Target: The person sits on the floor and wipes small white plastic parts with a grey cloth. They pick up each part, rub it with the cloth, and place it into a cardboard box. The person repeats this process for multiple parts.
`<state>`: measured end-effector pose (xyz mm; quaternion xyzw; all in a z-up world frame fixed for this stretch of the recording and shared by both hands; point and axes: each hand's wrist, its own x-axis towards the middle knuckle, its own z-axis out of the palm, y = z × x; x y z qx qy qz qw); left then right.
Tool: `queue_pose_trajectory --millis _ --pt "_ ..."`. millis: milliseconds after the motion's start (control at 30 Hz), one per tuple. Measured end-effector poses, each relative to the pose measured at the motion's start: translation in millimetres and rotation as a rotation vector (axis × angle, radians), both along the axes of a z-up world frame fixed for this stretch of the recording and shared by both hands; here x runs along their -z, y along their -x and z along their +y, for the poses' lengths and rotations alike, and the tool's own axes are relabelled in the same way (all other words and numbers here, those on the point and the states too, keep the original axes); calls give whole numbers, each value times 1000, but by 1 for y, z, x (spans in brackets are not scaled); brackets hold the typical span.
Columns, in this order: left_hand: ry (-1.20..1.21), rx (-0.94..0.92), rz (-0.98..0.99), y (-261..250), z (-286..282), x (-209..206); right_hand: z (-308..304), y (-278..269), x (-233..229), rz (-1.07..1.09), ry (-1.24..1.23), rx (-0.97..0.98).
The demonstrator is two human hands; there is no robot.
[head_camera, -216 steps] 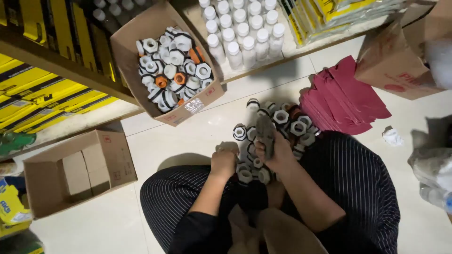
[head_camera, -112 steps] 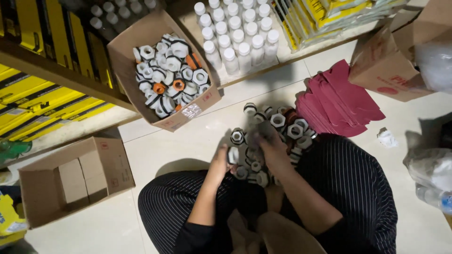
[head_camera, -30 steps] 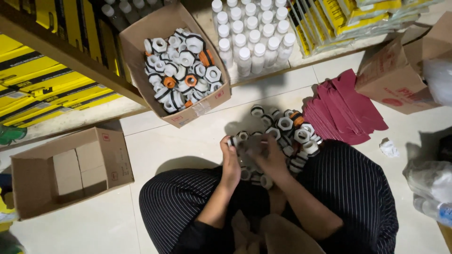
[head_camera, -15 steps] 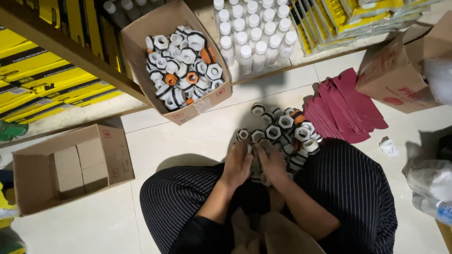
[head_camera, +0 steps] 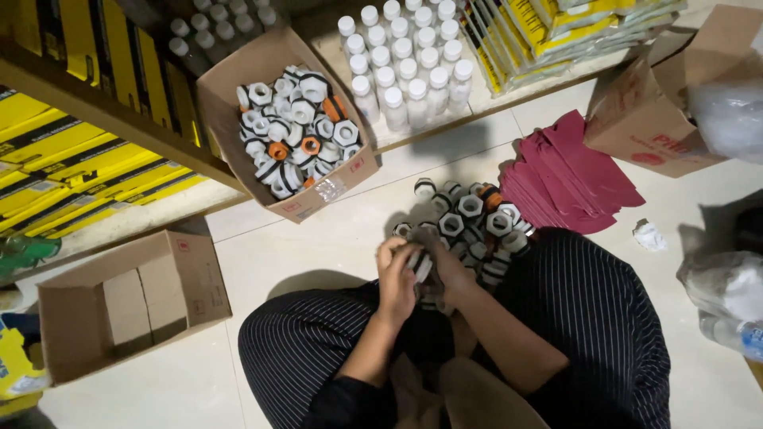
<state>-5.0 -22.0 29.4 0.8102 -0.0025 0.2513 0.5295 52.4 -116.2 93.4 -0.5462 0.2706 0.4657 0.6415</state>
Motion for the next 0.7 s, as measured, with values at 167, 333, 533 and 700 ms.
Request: queue_pose_trajectory --millis 167,333,533,700 --pt "14 -170 25 4 1 -5 -2 4 25 -11 -103 -58" --pt "34 -259 151 5 10 19 -1 -5 54 48 -146 32" --pt "-5 -100 87 4 5 -3 -6 -13 77 43 -150 146" --pt "-261 -253 -98 -21 45 -56 -4 -14 48 17 -304 326"
